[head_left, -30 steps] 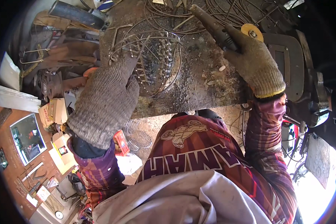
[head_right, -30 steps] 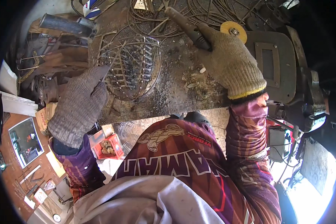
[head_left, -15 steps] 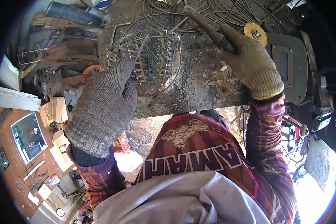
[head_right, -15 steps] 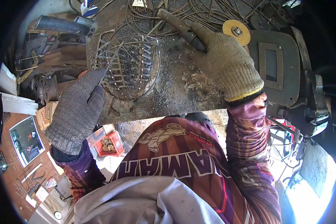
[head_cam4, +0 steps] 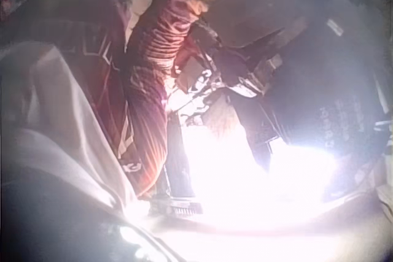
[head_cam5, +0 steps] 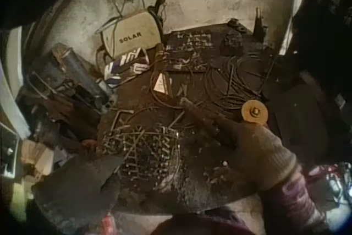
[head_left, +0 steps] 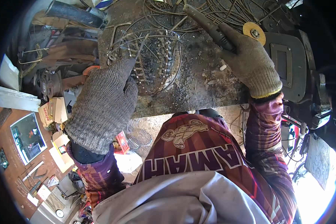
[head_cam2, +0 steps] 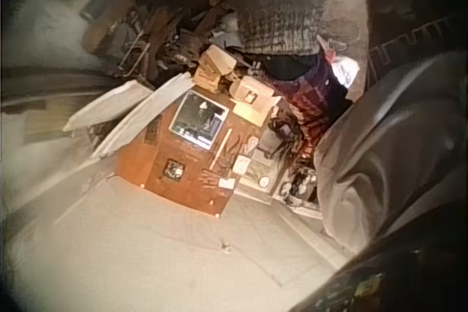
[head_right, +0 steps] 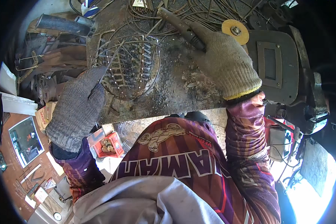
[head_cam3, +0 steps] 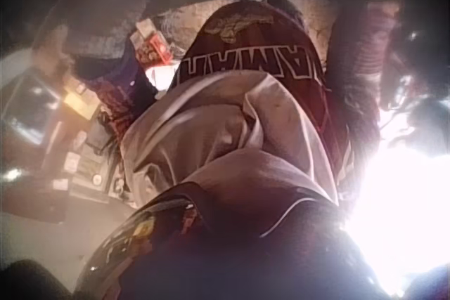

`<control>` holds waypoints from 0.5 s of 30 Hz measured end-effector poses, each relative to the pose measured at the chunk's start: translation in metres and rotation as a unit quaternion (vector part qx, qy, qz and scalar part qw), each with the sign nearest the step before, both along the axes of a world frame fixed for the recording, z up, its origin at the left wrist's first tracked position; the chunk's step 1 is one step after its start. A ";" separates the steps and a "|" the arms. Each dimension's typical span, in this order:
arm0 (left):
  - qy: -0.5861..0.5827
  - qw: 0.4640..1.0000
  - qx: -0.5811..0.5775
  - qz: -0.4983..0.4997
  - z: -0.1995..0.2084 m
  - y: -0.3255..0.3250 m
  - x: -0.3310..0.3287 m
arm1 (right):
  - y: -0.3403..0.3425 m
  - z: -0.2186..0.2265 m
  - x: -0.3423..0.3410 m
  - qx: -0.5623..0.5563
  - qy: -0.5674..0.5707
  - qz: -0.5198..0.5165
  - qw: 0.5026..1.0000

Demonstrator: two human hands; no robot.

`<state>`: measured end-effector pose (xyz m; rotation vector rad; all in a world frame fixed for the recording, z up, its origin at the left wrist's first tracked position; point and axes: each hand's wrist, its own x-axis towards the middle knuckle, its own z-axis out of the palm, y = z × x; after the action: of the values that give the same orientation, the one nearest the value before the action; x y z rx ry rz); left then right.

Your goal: The person joins metal wires to a circular metal frame by hand and using a welding torch.

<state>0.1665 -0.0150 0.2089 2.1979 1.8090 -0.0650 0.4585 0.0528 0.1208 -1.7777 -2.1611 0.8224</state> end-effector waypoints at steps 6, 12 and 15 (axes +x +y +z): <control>0.048 0.994 -0.085 0.040 0.008 0.004 0.006 | -0.003 0.001 -0.004 0.005 -0.013 -0.002 1.000; 0.027 0.997 -0.063 0.039 0.005 0.001 0.003 | -0.002 -0.004 -0.005 0.045 0.008 0.023 0.999; 0.031 0.999 -0.035 0.019 0.007 0.003 0.004 | 0.000 -0.022 0.007 0.074 -0.036 0.048 0.996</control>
<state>0.1701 -0.0119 0.2156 2.1350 1.8525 -0.1870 0.4660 0.0528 0.0993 -1.6680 -2.3026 0.6101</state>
